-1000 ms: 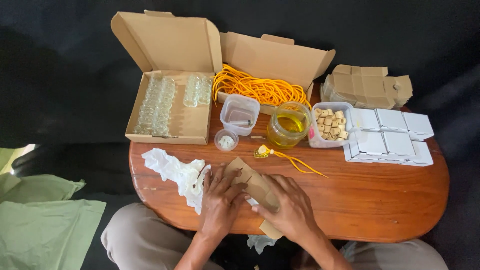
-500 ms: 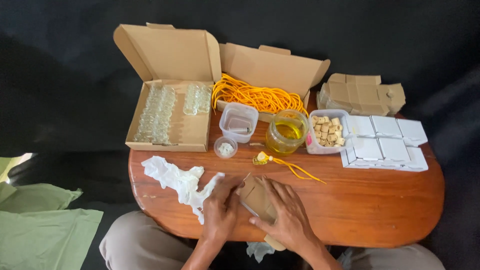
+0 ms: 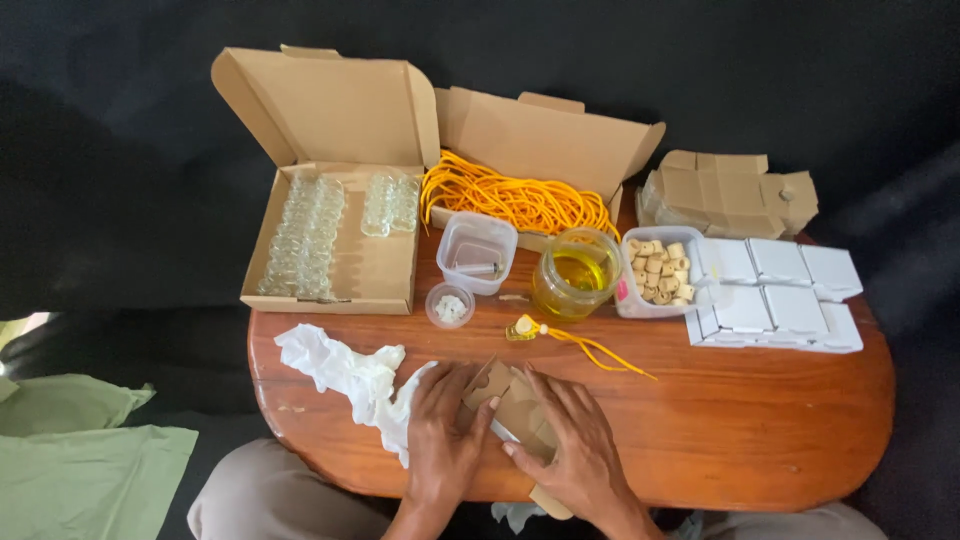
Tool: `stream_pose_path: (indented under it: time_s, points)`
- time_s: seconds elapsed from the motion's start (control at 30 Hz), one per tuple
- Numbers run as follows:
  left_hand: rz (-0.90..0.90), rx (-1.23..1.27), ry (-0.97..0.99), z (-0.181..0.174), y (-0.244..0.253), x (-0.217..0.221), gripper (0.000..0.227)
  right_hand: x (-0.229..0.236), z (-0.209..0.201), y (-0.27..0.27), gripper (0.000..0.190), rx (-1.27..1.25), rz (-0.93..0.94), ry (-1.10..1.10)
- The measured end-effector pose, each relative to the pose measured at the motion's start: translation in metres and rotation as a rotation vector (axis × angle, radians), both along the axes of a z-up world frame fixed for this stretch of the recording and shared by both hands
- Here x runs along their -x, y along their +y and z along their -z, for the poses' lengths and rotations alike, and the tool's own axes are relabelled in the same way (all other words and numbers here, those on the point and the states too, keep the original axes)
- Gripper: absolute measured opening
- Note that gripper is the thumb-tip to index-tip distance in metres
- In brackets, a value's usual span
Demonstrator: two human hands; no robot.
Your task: Assembling perfume bottle caps by threading cords through wooden caps and folding small cardboard boxes for packaging.
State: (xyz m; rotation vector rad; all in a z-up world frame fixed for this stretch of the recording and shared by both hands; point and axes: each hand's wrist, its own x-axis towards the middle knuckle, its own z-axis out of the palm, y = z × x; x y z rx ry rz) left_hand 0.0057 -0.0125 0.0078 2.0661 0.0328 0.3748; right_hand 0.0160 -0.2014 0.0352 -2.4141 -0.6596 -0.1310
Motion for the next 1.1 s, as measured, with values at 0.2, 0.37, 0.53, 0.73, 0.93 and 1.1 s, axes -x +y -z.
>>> stream_pose_path:
  time_s: [0.2,0.37,0.53,0.73,0.93,1.1]
  points:
    - [-0.173,-0.394,-0.142,0.000,-0.004,0.006,0.044,0.001,0.001,-0.001,0.092,0.003,0.017,0.009]
    - [-0.122,-0.416,-0.006,0.009,-0.008,0.026,0.076,0.003,-0.012,-0.003,0.064,-0.162,0.051,0.059]
    - [-0.067,-0.378,-0.133,0.019,-0.008,0.031,0.069,0.004,0.022,-0.010,0.046,-0.213,0.214,0.026]
    - [-0.009,0.116,-0.134,-0.005,-0.026,0.051,0.057,0.027,-0.012,-0.010,0.040,-0.382,0.425,0.128]
    - [0.054,0.422,-0.184,-0.068,-0.046,0.046,0.051,0.050,-0.003,-0.021,0.036,-0.745,0.660,0.254]
    - [0.199,0.566,0.272,-0.021,-0.043,0.041,0.055,0.055,0.022,-0.043,0.033,-0.727,0.730,0.286]
